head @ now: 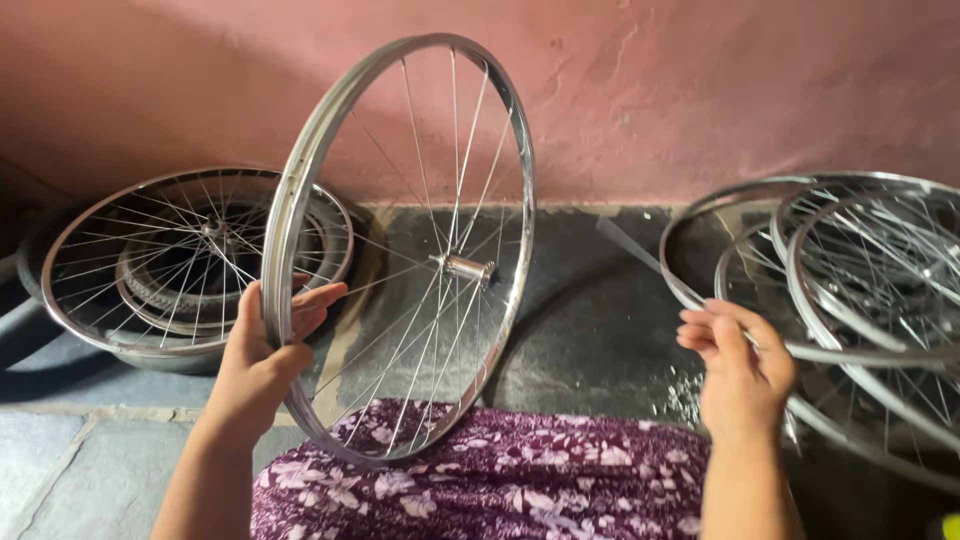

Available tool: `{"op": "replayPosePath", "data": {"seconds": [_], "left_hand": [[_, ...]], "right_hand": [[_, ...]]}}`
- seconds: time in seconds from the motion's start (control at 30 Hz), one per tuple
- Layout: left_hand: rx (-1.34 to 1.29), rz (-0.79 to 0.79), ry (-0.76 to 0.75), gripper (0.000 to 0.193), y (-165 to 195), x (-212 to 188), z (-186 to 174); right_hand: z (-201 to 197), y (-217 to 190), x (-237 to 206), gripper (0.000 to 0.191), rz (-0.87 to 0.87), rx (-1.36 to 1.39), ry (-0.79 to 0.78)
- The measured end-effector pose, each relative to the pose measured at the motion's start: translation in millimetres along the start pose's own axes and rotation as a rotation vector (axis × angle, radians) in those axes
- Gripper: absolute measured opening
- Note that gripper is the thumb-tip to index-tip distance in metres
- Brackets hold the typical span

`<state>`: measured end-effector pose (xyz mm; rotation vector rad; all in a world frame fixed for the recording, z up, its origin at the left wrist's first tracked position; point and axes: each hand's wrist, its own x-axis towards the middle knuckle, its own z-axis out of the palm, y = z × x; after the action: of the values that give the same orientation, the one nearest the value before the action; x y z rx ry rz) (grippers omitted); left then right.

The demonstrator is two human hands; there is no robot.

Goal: The person assembles a bicycle wheel by inserting spokes into the hub and rim. They repeatedly thread each spoke through the rim holes and secure it at the hub, rotating the wheel to access different positions.

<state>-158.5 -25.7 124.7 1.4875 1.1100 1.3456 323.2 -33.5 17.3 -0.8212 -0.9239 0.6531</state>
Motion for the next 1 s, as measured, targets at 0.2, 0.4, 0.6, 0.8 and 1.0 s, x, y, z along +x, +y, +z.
{"op": "replayPosePath", "data": {"seconds": [0.2, 0.4, 0.6, 0.8, 1.0], "left_hand": [[-0.021, -0.037, 0.064, 0.074, -8, 5, -1], [0.094, -0.107, 0.154, 0.078, -5, 12, -17], [0.103, -0.156, 0.189, 0.083, 0, 13, -23], [0.127, -0.188, 0.203, 0.08, 6, 9, -23], [0.131, -0.188, 0.193, 0.082, 7, 7, -22]], "right_hand": [[39, 30, 13, 0.047, -0.085, 0.159, 0.058], [18, 85, 8, 0.052, 0.114, 0.257, 0.211], [10, 117, 15, 0.047, 0.222, 0.394, 0.221], [19, 132, 11, 0.046, 0.223, 0.404, 0.189], [26, 135, 4, 0.045, 0.24, 0.422, 0.163]]}}
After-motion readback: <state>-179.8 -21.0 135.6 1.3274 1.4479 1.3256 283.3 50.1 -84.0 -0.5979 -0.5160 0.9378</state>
